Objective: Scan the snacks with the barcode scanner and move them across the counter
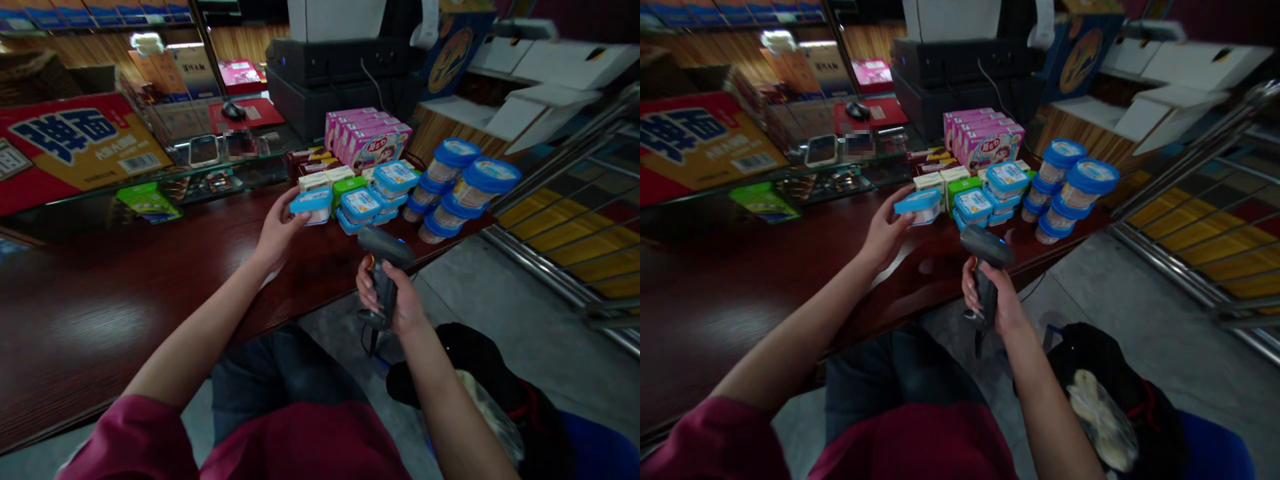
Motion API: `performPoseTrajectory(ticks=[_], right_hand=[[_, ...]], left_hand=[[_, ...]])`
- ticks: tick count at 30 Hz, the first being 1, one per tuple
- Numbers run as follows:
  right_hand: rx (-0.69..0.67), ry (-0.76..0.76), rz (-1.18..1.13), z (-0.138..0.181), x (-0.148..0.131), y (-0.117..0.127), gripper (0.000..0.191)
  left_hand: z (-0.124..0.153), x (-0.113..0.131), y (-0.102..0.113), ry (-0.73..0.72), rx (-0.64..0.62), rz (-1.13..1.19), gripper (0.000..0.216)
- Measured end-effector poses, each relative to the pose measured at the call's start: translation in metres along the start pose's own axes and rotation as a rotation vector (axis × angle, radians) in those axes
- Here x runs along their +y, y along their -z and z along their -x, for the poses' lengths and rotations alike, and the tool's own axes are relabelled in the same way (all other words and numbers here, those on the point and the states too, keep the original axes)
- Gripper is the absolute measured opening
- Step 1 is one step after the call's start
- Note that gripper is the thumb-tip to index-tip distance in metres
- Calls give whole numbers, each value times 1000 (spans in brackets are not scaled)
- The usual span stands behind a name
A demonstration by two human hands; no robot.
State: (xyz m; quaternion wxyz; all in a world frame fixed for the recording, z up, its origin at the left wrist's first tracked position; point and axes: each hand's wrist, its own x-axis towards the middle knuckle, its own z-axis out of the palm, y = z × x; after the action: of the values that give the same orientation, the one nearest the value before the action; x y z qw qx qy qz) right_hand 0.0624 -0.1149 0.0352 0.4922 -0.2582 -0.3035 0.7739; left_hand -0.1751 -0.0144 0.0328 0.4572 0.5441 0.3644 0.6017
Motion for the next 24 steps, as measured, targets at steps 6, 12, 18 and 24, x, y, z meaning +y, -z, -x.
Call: performPoseTrajectory(ticks=[6,12,18,24], right_hand=[[-189,-194,-10,-49,35,-51,34],[-311,-387,17,-90,86,-90,34],[-309,-419,51,-90,102,-105,32],[-227,-398,78,-85,101,-107,32]], left_hand=[[49,12,105,311,151,187,54],[80,26,170,319,328,198,40],[88,32,185,325,322,232,36],[83,31,182,353,272,253,42]])
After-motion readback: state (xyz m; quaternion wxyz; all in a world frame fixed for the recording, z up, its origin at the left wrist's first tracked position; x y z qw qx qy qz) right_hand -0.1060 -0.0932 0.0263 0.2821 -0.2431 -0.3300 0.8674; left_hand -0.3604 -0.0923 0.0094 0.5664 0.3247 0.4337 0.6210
